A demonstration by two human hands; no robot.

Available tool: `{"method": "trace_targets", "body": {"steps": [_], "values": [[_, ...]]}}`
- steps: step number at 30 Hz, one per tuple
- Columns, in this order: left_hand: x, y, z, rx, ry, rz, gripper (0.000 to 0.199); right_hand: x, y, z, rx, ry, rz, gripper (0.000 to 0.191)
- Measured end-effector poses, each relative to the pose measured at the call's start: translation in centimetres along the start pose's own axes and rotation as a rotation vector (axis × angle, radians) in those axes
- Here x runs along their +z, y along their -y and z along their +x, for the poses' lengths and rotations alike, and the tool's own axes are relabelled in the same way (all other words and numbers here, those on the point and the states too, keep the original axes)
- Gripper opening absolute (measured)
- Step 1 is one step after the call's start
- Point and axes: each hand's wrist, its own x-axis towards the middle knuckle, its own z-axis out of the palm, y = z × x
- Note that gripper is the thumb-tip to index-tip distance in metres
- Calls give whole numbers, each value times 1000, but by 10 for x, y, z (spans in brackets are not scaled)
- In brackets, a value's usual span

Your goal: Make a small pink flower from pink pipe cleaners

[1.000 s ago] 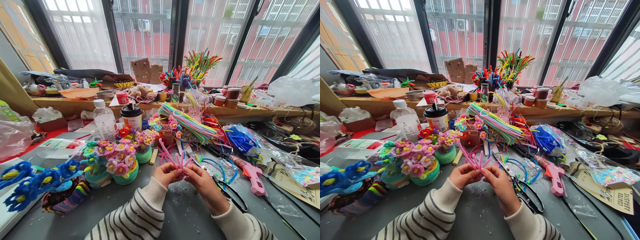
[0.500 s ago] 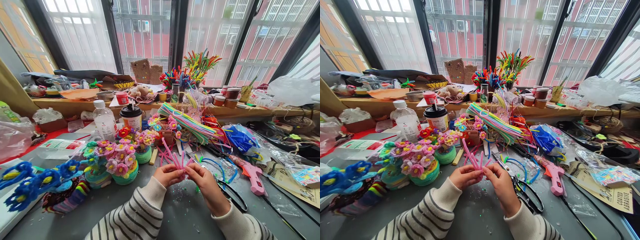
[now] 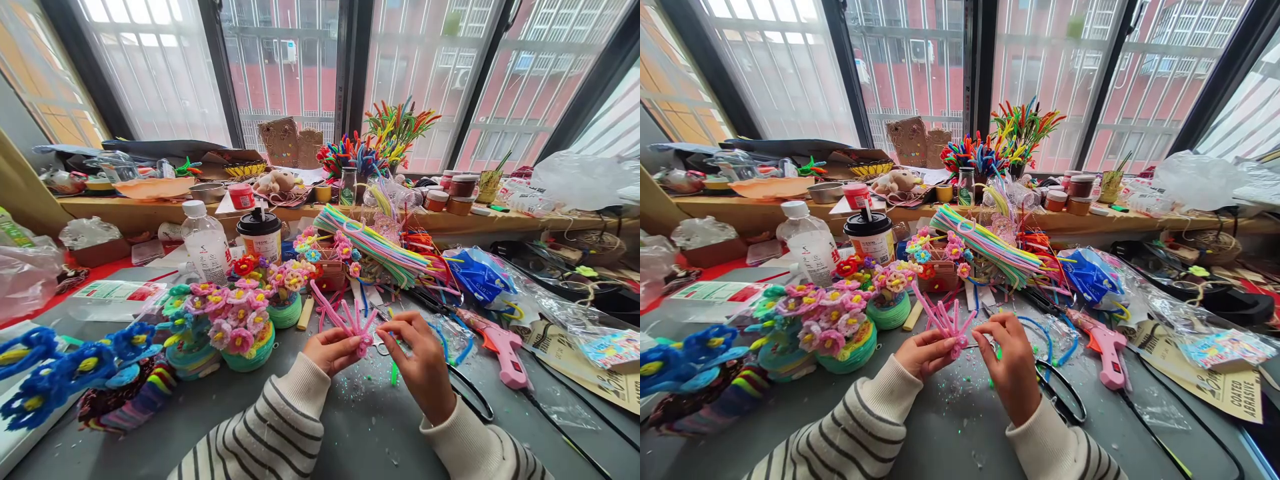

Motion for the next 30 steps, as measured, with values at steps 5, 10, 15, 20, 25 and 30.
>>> {"method": "trace_targets", "body": {"steps": [5, 10, 15, 20, 25, 30], "values": [[2, 0, -2, -1, 18, 3, 22, -4, -5, -1, -377, 10, -267, 23], [2, 1, -1, -6, 7, -10, 24, -3, -3, -3, -510, 70, -350, 22], [2, 1, -2, -6, -7, -25, 23, -3, -3, -3, -586, 87, -408, 21], [2, 1, -2, -7, 1, -29, 21, 0, -6, -5, -548, 73, -377, 22], [2, 2, 0, 13, 2, -55, 23, 3, -9, -5, -477, 82, -314, 26], [2, 3, 0, 5, 2, -47, 22, 2, -8, -6, -510, 125, -365, 26]]}}
